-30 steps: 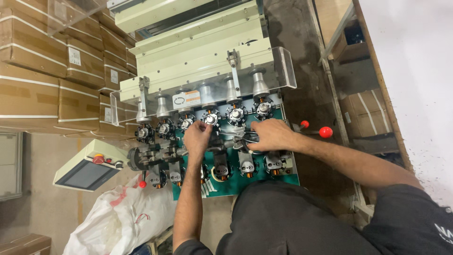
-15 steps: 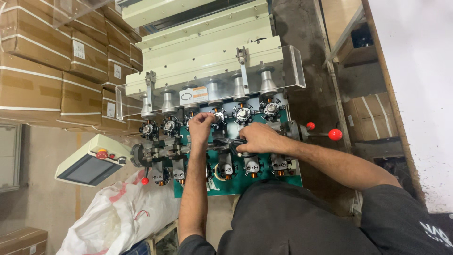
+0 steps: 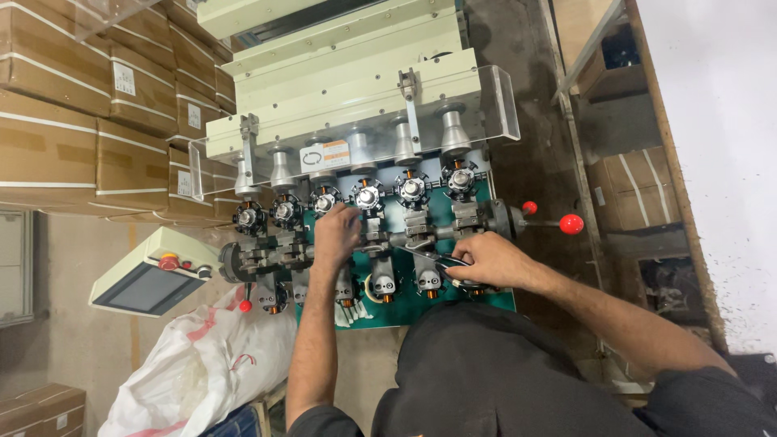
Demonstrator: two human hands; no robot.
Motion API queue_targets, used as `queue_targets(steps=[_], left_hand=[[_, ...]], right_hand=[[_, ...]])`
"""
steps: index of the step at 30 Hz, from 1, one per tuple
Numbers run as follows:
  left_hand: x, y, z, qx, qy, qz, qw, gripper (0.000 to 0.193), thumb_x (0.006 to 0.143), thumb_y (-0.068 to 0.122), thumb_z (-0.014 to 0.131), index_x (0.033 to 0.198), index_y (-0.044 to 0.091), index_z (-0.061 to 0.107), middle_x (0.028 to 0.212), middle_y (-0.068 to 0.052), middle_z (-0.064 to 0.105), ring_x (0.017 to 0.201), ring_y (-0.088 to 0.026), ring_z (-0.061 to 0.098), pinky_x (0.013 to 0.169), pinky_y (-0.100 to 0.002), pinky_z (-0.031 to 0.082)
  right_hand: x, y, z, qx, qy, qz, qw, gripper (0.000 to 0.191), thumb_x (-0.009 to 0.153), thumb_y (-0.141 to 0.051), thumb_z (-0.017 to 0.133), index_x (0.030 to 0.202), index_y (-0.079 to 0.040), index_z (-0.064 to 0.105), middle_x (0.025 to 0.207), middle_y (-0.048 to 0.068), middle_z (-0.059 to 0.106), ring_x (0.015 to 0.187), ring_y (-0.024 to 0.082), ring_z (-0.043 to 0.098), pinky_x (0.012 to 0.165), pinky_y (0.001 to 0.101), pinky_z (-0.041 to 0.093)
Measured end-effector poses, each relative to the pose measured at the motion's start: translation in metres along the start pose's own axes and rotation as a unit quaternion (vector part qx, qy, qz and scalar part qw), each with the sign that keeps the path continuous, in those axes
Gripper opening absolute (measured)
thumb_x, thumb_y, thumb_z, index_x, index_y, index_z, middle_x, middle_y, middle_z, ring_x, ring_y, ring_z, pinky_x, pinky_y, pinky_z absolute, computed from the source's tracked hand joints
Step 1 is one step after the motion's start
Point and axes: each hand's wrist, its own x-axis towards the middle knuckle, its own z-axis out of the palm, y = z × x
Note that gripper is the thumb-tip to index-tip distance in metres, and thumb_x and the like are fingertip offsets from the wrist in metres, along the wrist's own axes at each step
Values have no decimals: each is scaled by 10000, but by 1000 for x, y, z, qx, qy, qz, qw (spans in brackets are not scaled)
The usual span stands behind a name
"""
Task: The person works at an industrial multi-spindle braiding machine, handling black braided tubular components, cutting and adjusting material with scissors and pliers, and operating the machine's lever. They also wrap the finished braided coils in plastic and pack them into a cardboard box lined with plastic.
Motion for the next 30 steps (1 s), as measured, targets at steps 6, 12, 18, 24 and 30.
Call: queue_targets(steps=[6, 12, 18, 24, 30], left_hand=[[16, 20, -18, 115, -118, 10, 986, 250, 812, 90, 665, 1015, 148, 799, 941, -104, 726, 820, -328, 712, 722, -447, 569], [20, 90, 1, -65, -38, -22, 997, 186, 895, 216, 694, 1054, 160, 775, 934, -75, 755, 782, -263, 738, 706, -394, 577], [53, 154, 67, -173, 4, -86, 981, 315, 865, 295, 797, 988, 69, 615, 863, -76, 741, 780, -292, 721, 696, -408, 543], [65, 167, 96, -224, 46, -149, 962, 361, 810, 200, 798, 1037, 50, 560, 855, -77, 748, 802, -291, 730, 723, -412, 545], [59, 169, 101, -180, 49, -152, 971, 213, 836, 133, 718, 1027, 59, 659, 898, -110, 750, 826, -311, 732, 745, -435, 559]], right_hand=[[-11, -1, 9, 26, 2, -23, 999, 439, 777, -429, 770, 978, -39, 764, 718, 86, 731, 623, 200, 699, 589, 354, 543], [-21, -2, 14, 36, -27, 16, 999, 416, 781, -418, 764, 968, -46, 770, 692, 87, 729, 605, 201, 691, 580, 362, 532], [-33, 2, 26, 34, -38, -4, 999, 417, 778, -420, 778, 949, -40, 770, 686, 81, 719, 596, 180, 683, 575, 345, 531], [-49, 19, 32, 67, -33, 40, 996, 408, 786, -407, 770, 975, -45, 768, 687, 74, 720, 600, 170, 669, 572, 345, 526], [-52, 28, 33, 72, -11, 39, 997, 409, 786, -401, 784, 969, -35, 762, 689, 66, 698, 607, 162, 651, 570, 347, 517]])
